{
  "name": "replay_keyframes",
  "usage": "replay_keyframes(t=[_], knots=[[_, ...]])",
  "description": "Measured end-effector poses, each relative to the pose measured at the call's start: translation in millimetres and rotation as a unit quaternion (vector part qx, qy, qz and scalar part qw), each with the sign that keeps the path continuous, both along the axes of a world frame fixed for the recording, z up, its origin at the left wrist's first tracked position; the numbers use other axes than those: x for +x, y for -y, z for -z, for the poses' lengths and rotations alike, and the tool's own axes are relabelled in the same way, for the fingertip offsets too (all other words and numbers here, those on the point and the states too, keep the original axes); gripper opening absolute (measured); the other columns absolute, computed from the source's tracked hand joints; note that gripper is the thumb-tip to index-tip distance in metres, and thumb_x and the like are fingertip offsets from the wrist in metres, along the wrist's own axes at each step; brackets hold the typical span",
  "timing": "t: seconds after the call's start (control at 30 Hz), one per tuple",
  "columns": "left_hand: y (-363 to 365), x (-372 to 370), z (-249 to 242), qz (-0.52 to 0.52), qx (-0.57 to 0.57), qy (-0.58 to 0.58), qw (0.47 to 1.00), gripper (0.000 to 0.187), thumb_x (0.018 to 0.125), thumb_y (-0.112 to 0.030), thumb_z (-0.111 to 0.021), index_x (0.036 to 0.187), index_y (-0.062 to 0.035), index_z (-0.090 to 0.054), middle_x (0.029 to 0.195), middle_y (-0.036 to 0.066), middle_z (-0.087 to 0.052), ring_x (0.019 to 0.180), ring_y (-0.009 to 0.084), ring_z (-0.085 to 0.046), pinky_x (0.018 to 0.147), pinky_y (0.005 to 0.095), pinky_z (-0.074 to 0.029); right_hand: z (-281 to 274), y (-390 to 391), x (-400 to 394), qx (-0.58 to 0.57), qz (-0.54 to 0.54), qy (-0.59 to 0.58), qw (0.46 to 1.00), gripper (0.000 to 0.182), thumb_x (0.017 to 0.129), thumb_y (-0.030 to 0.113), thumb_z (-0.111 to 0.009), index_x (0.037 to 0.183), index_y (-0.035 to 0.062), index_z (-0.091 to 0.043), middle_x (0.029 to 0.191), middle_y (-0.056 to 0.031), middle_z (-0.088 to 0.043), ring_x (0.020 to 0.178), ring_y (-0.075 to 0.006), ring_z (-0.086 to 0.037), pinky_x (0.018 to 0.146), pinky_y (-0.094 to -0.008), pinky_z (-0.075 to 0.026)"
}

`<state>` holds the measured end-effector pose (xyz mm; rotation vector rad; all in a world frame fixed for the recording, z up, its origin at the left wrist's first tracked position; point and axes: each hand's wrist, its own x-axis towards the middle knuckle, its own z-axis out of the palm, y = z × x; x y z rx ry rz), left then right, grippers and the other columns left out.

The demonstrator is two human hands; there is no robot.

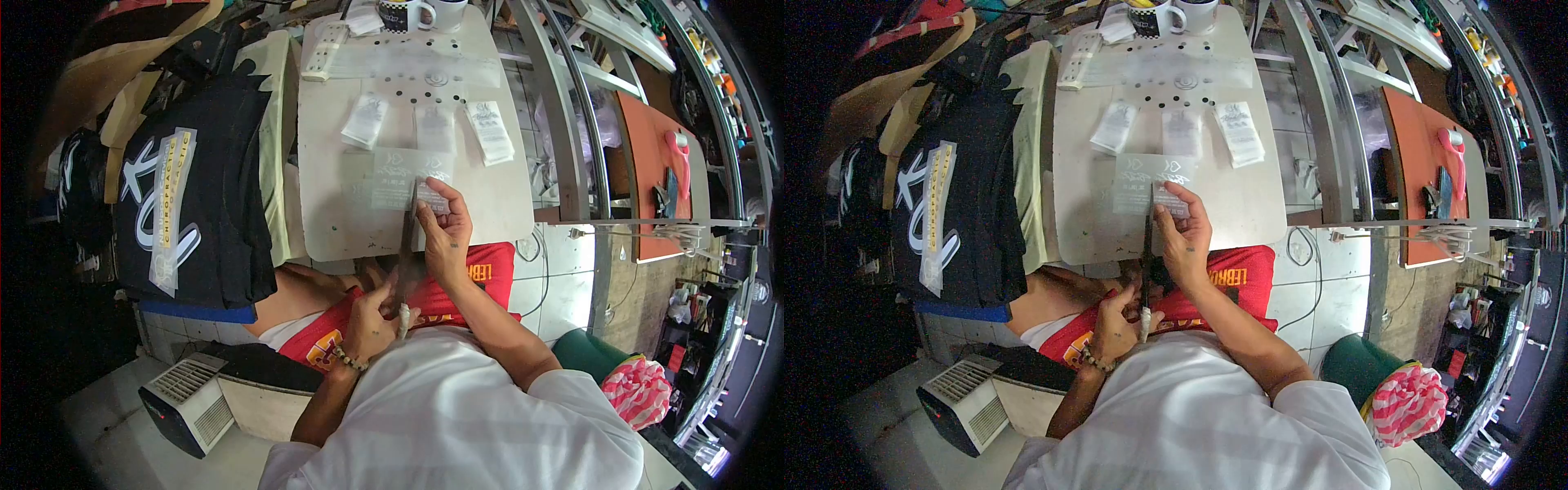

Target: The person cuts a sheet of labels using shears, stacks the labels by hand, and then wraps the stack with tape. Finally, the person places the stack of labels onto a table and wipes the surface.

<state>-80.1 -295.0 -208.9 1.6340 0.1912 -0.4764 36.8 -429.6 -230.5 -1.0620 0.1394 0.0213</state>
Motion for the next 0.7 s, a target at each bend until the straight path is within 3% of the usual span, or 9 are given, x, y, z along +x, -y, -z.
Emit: replay_keyframes(t=[0.2,0.53,0.7], knots=[[-0.4,1.0,-0.2,-0.017,-0.024,-0.02,0.999,0.053,0.08,-0.003,-0.077,0.129,0.0045,-0.057,0.113,0.014,-0.07,0.101,0.0153,-0.067,0.085,0.0304,-0.056,3.3,-3.0,0.7,0.001,0.008,-0.007,1.0,0.038,0.094,-0.002,-0.063,0.131,0.0029,-0.053,0.091,0.0014,-0.065,0.075,-0.0007,-0.057,0.066,-0.0143,-0.044],[-3.1,1.9,-4.0,0.004,0.005,-0.005,1.0,0.05,0.081,-0.007,-0.078,0.126,0.0047,-0.058,0.109,0.015,-0.071,0.097,0.016,-0.068,0.084,0.0309,-0.056,4.4,-3.9,-1.4,0.002,0.0,0.006,1.0,0.037,0.094,-0.002,-0.062,0.13,0.0029,-0.054,0.099,-0.0022,-0.066,0.081,-0.0039,-0.06,0.071,-0.017,-0.048],[-0.5,-2.9,0.7,-0.029,-0.037,-0.003,0.999,0.049,0.082,-0.006,-0.077,0.125,0.0058,-0.057,0.11,0.016,-0.071,0.097,0.0171,-0.068,0.085,0.0316,-0.056,7.7,-0.5,-2.1,-0.006,-0.006,-0.004,1.0,0.037,0.094,-0.002,-0.062,0.13,0.003,-0.054,0.1,-0.0033,-0.067,0.081,-0.0048,-0.061,0.071,-0.019,-0.05]])
